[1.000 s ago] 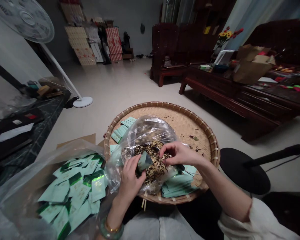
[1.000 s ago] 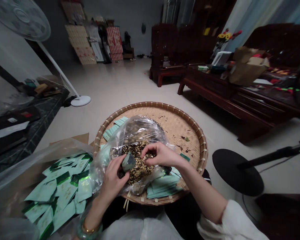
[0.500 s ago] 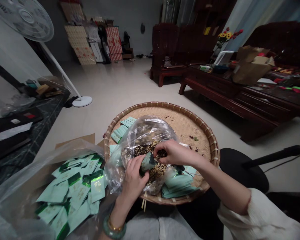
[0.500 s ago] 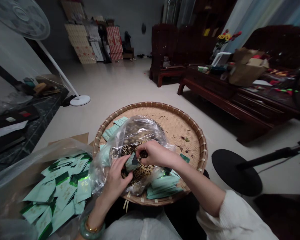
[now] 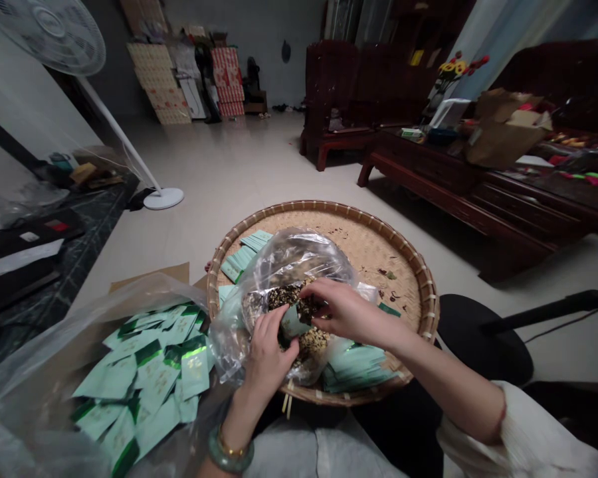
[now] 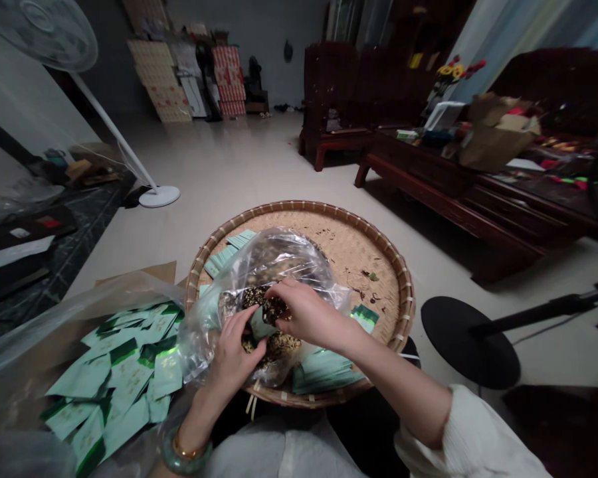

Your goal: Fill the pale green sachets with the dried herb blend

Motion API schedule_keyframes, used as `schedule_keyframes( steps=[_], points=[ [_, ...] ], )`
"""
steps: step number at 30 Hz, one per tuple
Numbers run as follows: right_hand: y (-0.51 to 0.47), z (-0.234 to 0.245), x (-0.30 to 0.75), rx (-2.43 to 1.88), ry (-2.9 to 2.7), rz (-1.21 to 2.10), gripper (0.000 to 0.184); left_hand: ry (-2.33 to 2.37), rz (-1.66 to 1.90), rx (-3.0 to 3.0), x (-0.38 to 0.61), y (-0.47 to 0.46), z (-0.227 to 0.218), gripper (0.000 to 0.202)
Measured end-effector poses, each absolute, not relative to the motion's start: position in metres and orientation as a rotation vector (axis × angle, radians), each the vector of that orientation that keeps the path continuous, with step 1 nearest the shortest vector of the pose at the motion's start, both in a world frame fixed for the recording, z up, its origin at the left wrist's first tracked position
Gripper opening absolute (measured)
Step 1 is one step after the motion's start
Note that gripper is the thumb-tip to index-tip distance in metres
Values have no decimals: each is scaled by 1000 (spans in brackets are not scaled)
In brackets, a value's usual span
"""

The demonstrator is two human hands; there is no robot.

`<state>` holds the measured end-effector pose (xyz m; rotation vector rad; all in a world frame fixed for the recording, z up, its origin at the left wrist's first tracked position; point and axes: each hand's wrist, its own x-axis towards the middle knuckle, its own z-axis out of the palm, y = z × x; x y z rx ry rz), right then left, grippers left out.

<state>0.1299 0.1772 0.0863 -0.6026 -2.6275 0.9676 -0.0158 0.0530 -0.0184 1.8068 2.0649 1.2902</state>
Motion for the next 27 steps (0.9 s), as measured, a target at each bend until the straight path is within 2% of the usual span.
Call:
schedule_keyframes(
  steps=[5,12,15,20,27],
  points=[
    [168,87,129,-632,-2584,951,30,2077,1308,1804,-15,54,-19,54],
    [156,90,131,-432,-2549,921,46,2066,1316,1790,-16,54,-18,53],
    [157,93,133,-351,-2462,956,47,2061,1335,1787,-16,53,-18,53],
    [160,89,135,-448,-2445,968,45,2048,1333,1771,-16,51,-19,55],
    [163,74,129,-535,-2481,1012,24,2056,1325,1762,-17,49,-19,54]
  ],
)
